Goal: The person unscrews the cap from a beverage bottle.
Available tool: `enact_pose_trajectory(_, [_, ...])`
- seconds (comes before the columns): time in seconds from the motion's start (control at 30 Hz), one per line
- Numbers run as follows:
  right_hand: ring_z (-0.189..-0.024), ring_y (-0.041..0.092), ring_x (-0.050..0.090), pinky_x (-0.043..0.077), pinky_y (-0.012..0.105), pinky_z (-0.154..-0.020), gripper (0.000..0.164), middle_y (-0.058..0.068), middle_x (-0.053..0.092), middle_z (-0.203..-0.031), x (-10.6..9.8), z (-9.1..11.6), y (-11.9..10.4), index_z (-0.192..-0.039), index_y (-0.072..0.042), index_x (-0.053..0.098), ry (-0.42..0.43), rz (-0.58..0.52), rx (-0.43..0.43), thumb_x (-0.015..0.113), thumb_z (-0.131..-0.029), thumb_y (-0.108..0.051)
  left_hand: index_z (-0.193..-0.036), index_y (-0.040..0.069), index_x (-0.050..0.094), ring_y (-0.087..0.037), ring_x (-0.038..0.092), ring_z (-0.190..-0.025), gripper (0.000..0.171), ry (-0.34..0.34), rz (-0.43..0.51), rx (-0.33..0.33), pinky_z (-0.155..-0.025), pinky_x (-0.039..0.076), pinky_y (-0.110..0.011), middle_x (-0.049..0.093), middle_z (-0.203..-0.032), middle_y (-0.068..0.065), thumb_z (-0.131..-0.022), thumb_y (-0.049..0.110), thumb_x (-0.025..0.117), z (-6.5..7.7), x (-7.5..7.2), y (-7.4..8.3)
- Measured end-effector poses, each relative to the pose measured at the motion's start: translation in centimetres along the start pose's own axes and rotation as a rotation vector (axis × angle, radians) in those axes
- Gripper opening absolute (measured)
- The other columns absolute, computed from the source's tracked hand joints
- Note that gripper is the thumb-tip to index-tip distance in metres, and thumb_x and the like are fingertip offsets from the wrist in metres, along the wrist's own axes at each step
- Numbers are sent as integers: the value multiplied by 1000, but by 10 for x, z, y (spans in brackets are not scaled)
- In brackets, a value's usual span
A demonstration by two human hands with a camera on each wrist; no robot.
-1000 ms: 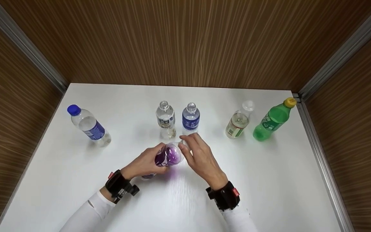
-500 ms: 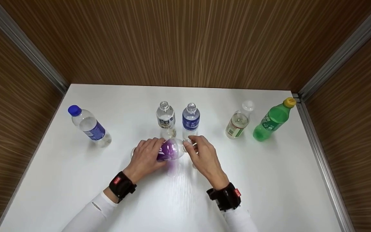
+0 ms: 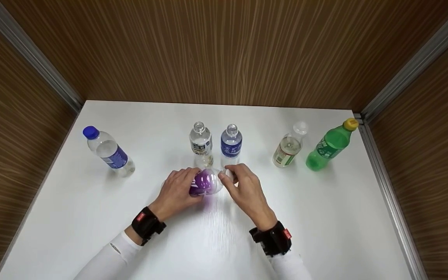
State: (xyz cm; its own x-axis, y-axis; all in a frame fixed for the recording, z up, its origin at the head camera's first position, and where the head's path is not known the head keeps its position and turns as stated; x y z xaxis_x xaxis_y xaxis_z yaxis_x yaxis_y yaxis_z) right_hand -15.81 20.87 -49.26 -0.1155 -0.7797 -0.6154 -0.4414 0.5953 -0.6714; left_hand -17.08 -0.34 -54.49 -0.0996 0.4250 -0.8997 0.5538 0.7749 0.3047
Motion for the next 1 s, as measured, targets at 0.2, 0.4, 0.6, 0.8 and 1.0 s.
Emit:
enact_pose_trajectory(0.2, [-79,8,59,45,16,-64,25,0,63,-92,-5,-1,-13,-114,0,70,17,40,-101,75,-93,-12,-133,9,55,-19,66,-106,71,-71,179,-30,-90,51,-36,69,-119,-5,-75,38,85,-2,3,-1])
enact_pose_trajectory(0.4, [-85,9,57,45,21,-66,29,1,65,-99,-7,-3,-22,-118,0,69,1,72,-166,77,-92,-11,-133,9,55,-17,67,-105,72,-120,350,-41,-92,53,-36,70,-119,-4,-73,34,87,-3,6,-4])
enact_pose_trajectory(0.6, [-95,11,60,51,25,-84,35,6,65,-112,-10,-3,-28,-125,0,67,-43,84,-198,75,-93,-11,-133,13,55,-19,69,-102,70,-159,487,-66,-92,55,-33,71,-118,-2,-73,31,87,-4,10,-5])
enact_pose_trajectory(0.8, [-106,15,64,50,25,-94,36,7,65,-118,-11,-3,-26,-128,-1,66,-54,83,-220,74,-94,-10,-133,11,55,-20,69,-104,71,-130,467,-67,-93,55,-34,71,-119,-4,-72,29,88,-5,11,-2])
enact_pose_trajectory(1.0, [-106,18,66,54,35,-93,39,7,67,-123,-9,-4,-15,-131,-3,64,-23,73,-145,73,-94,-12,-134,7,55,-22,67,-109,72,-27,246,-48,-94,53,-37,69,-124,-7,-76,36,86,-5,8,3])
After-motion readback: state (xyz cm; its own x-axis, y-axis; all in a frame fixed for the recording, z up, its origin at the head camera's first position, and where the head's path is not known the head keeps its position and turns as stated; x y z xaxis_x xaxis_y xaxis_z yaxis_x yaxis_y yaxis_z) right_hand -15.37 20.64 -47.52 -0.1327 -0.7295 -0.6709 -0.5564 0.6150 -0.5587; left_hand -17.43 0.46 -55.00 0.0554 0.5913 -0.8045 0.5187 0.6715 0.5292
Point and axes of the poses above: each hand's wrist, its own z-axis away from the middle knuckle, its own x-axis out of the palm, y = z × x, the point moved 4 cm from there along -z, towards the middle knuckle
